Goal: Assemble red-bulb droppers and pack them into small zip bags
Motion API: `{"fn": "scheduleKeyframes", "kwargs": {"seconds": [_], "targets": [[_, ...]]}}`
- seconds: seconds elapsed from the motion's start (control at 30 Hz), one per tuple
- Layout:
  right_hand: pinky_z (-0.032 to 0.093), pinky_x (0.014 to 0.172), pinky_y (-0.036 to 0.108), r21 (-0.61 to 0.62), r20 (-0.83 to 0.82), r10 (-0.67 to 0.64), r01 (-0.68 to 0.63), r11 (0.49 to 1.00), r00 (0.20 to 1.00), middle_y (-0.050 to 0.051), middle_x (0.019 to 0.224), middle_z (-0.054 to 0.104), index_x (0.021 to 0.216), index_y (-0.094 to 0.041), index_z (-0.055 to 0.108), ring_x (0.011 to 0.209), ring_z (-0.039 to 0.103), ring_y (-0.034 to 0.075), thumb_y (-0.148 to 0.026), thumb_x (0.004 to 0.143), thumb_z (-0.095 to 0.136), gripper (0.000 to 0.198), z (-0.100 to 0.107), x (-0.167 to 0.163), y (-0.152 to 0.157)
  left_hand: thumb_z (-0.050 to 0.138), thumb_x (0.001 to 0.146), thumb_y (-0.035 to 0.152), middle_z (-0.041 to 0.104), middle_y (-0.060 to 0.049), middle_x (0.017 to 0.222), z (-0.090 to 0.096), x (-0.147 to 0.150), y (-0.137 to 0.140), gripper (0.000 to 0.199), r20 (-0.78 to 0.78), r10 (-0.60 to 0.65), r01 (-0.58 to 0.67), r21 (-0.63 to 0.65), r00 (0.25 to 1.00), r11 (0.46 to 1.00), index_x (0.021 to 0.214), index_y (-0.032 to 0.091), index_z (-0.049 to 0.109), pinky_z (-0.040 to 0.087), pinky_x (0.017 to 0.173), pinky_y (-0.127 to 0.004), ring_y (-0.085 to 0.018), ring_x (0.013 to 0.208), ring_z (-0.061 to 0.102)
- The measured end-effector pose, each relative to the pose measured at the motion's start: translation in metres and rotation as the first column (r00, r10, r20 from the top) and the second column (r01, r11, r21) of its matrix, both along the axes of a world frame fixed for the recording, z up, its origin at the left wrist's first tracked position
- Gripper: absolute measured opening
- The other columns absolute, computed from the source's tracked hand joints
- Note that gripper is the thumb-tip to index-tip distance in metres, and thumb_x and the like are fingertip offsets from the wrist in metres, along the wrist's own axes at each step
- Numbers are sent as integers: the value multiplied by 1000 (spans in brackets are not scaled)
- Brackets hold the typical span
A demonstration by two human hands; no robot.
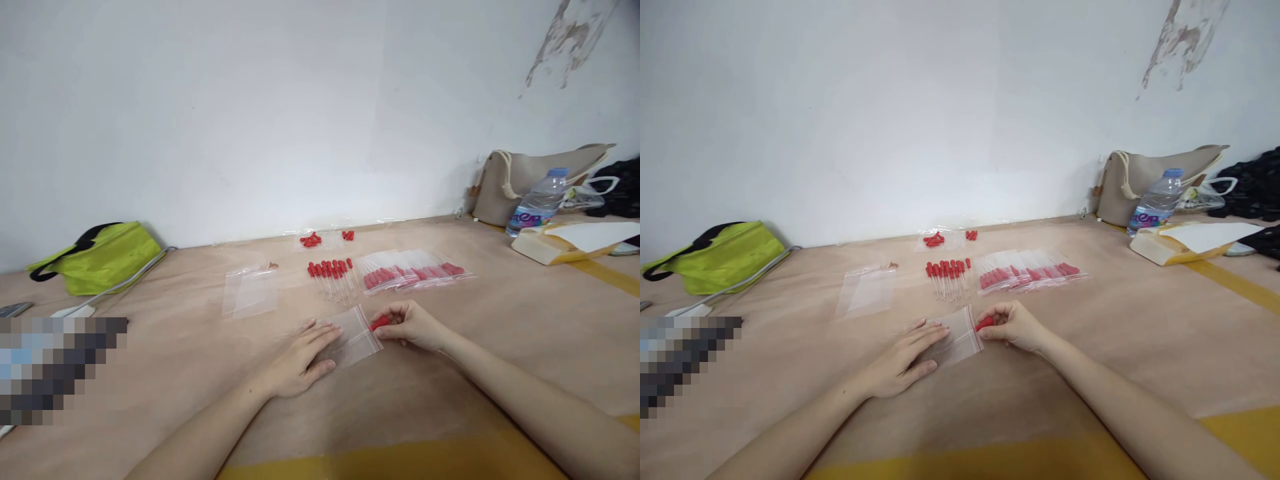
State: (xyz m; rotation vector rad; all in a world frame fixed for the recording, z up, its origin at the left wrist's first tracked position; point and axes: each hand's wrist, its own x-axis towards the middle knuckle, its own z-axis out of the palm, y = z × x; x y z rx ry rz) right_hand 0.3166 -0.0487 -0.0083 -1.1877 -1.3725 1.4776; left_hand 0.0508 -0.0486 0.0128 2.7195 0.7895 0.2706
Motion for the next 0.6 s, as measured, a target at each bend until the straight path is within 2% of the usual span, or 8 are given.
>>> {"fn": "scheduleKeyframes", "kwargs": {"seconds": [0.13, 0.2, 0.37, 0.43, 0.5, 0.6], "targets": [[40, 50, 20, 108, 44, 89, -94, 990, 995, -1, 61, 63, 72, -15, 66, 52, 53, 9, -31, 56, 72, 24, -3, -7, -1, 39, 88, 34, 41, -4, 133, 1, 1, 0, 47, 9, 4, -4, -3, 1000, 1000, 133, 25, 29, 18, 107, -42, -19, 124, 33], [39, 51, 20, 130, 87, 117, -128, 983, 989, -2, 58, 61, 74, -15, 67, 52, 52, 8, -31, 58, 71, 23, -1, -9, -3, 39, 89, 34, 42, -4, 133, 1, 2, 0, 47, 16, 2, -2, -5, 1000, 1000, 133, 26, 29, 19, 106, -43, -19, 124, 34], [33, 43, 17, 52, 61, 240, -243, 969, 969, -2, 64, 59, 94, -16, 63, 47, 45, 5, -39, 66, 66, 36, 5, -1, -2, 39, 89, 33, 41, -3, 133, 2, 2, 0, 46, 19, 1, -1, 0, 1000, 1000, 134, 26, 28, 19, 106, -43, -19, 124, 34], [31, 40, 17, 48, 54, 263, -266, 963, 963, -1, 66, 58, 95, -16, 61, 44, 40, 3, -40, 69, 64, 36, 5, 2, -1, 38, 89, 34, 40, -3, 134, 2, 1, 0, 46, 2, 4, -4, 2, 1000, 1000, 134, 26, 28, 19, 107, -42, -18, 125, 33], [36, 44, 17, 135, 41, 259, -262, 956, 965, 1, 78, 57, 89, -16, 62, 51, 44, 4, -37, 67, 66, 31, 4, 1, 0, 37, 90, 34, 40, -3, 134, 1, 1, 0, 45, -7, 5, -5, 5, 1000, 1000, 133, 26, 28, 18, 107, -41, -18, 125, 32], [44, 64, 22, 250, -33, 302, -285, 925, 953, 3, 93, 56, 83, -16, 61, 74, 54, 9, -31, 65, 69, 24, 2, -4, 0, 36, 90, 34, 40, -2, 134, 1, 2, 0, 45, -7, 5, -5, 11, 1000, 1000, 134, 26, 28, 17, 108, -40, -17, 125, 33]]}}
